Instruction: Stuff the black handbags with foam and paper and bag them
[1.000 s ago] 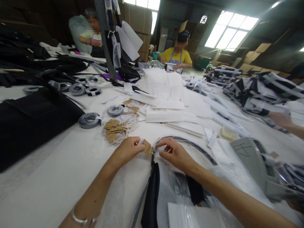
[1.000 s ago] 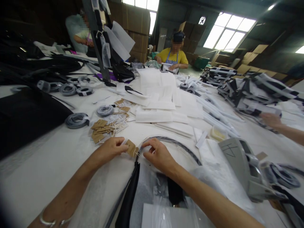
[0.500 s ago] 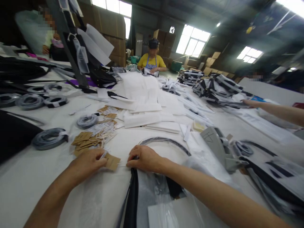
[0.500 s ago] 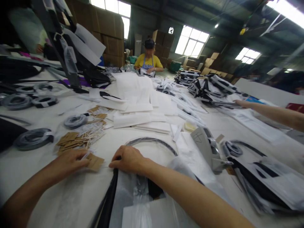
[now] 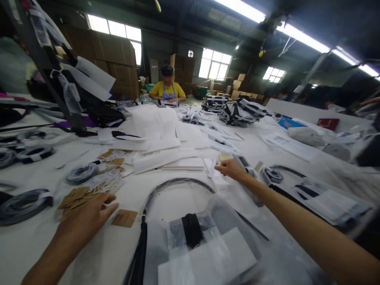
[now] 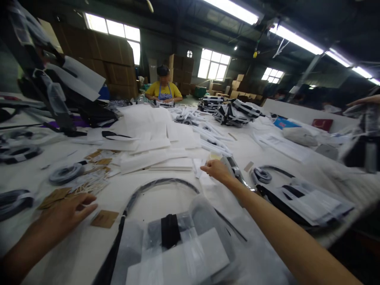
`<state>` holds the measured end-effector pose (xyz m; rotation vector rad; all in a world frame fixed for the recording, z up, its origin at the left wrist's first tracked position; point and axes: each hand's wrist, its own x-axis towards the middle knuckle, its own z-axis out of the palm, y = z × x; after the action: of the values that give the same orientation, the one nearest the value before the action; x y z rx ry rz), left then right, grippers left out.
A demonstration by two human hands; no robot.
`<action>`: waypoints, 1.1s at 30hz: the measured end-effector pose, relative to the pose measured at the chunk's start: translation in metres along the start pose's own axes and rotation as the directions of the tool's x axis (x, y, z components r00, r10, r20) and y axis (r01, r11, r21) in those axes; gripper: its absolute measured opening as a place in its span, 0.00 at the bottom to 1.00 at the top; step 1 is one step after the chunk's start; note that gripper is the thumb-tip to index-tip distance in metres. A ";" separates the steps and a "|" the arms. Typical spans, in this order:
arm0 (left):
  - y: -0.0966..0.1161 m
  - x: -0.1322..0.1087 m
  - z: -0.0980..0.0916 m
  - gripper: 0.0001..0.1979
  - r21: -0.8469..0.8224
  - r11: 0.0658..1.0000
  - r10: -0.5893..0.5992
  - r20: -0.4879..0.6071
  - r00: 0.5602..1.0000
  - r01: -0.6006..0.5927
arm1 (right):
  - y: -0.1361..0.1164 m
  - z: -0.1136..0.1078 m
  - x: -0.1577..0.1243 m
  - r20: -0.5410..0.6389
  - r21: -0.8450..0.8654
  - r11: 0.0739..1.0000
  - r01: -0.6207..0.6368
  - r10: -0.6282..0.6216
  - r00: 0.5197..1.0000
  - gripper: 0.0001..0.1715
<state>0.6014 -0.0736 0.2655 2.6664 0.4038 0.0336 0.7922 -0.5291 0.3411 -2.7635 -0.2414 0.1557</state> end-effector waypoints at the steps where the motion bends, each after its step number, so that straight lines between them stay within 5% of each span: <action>1: 0.015 0.001 -0.001 0.22 0.015 1.000 0.015 0.023 1.000 -0.015 | 0.010 0.000 0.004 0.006 -0.023 0.999 -0.022 0.022 1.000 0.21; 5: 0.076 0.006 -0.002 0.21 0.125 0.988 0.076 0.114 0.990 -0.091 | 0.023 0.026 0.023 0.045 -0.101 0.995 0.014 -0.009 0.999 0.21; 7: 0.101 0.010 0.003 0.21 0.183 0.974 0.108 0.131 0.985 -0.132 | 0.022 0.044 0.031 0.079 -0.127 0.989 0.074 -0.064 0.995 0.30; 11: 0.128 0.022 0.021 0.21 0.248 0.953 0.125 0.200 0.972 -0.173 | 0.028 0.064 0.038 0.154 -0.149 0.977 0.155 -0.132 0.979 0.38; 16: 0.134 0.033 0.042 0.16 0.334 0.927 0.106 0.212 0.972 -0.174 | 0.041 0.060 0.037 0.140 -0.151 0.972 0.179 -0.158 0.978 0.33; 22: 0.141 0.023 0.045 0.08 0.346 0.917 0.115 0.253 0.960 -0.201 | 0.040 0.053 0.039 0.071 -0.145 0.977 0.157 -0.148 0.987 0.23; 29: 0.144 0.000 0.050 0.08 0.197 0.957 0.162 0.247 0.955 -0.213 | 0.022 0.041 0.049 0.130 -0.225 0.959 0.171 -0.144 0.981 0.20; 33: 0.130 0.006 0.032 0.17 0.031 0.982 0.178 0.131 0.975 -0.184 | 0.057 0.065 0.068 0.114 -0.191 0.943 0.273 -0.255 0.960 0.17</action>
<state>0.6455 -0.1974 0.2917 2.7210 0.1208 -0.0913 0.8584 -0.5463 0.2553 -2.8939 -0.6846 0.1912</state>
